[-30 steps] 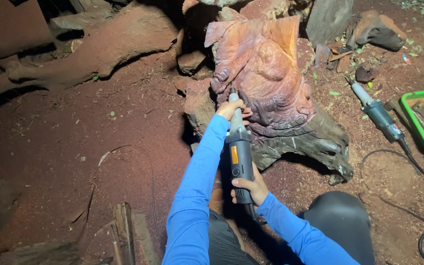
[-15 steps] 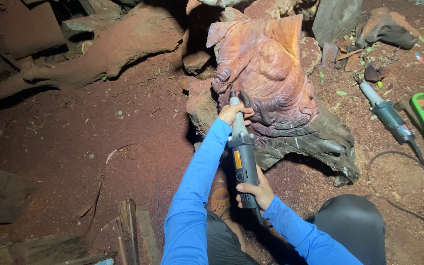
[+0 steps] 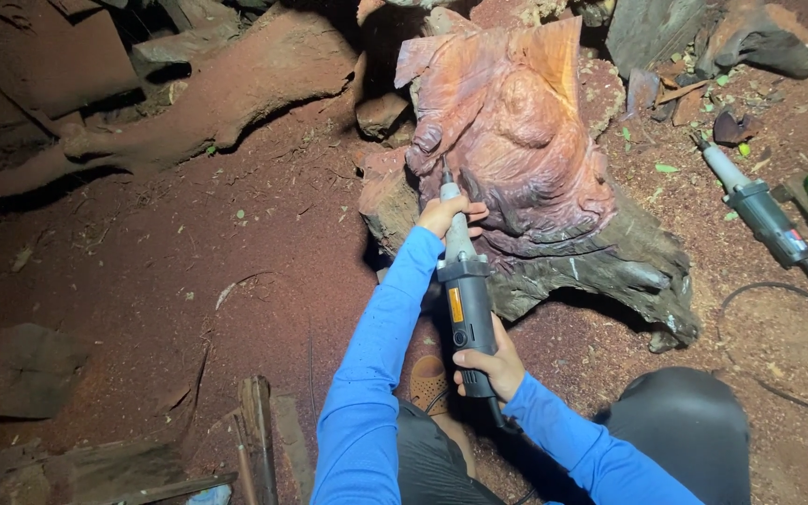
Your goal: The person uses a rotary tool to carve and shape a large piece of reddish-brown wood. They hold the tool with both hands and carefully guide it along the surface of the wood, creating fine details and removing material.
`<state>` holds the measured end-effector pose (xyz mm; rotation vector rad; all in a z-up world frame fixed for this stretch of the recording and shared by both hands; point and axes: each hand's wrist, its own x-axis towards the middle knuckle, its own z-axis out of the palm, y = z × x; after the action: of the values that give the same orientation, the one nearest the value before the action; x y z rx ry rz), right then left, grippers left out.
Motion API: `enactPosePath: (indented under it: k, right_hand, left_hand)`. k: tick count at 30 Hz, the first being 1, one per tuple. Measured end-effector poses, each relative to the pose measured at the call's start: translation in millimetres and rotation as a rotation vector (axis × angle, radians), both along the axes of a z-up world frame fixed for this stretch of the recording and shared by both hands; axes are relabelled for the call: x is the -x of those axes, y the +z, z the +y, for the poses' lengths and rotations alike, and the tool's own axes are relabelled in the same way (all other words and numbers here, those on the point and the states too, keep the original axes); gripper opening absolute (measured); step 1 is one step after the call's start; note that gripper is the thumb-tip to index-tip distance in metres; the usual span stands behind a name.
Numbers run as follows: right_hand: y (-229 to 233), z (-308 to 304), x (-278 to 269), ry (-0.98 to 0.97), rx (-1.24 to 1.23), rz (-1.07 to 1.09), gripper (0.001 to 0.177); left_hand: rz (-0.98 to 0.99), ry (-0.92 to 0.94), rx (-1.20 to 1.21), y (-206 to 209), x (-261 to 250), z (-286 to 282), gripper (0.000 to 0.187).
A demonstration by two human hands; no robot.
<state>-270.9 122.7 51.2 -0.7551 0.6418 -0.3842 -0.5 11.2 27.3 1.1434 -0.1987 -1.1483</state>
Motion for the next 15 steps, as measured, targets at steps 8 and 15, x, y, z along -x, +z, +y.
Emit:
enactPosePath:
  k: [8, 15]
  right_hand:
    - [-8, 1, 2, -0.006, 0.002, 0.002, 0.087]
    - [-3, 2, 6, -0.012, 0.031, 0.022, 0.094]
  left_hand:
    - [-0.049, 0.031, 0.018, 4, 7, 3, 0.050]
    - [-0.070, 0.042, 0.041, -7, 7, 1, 0.041]
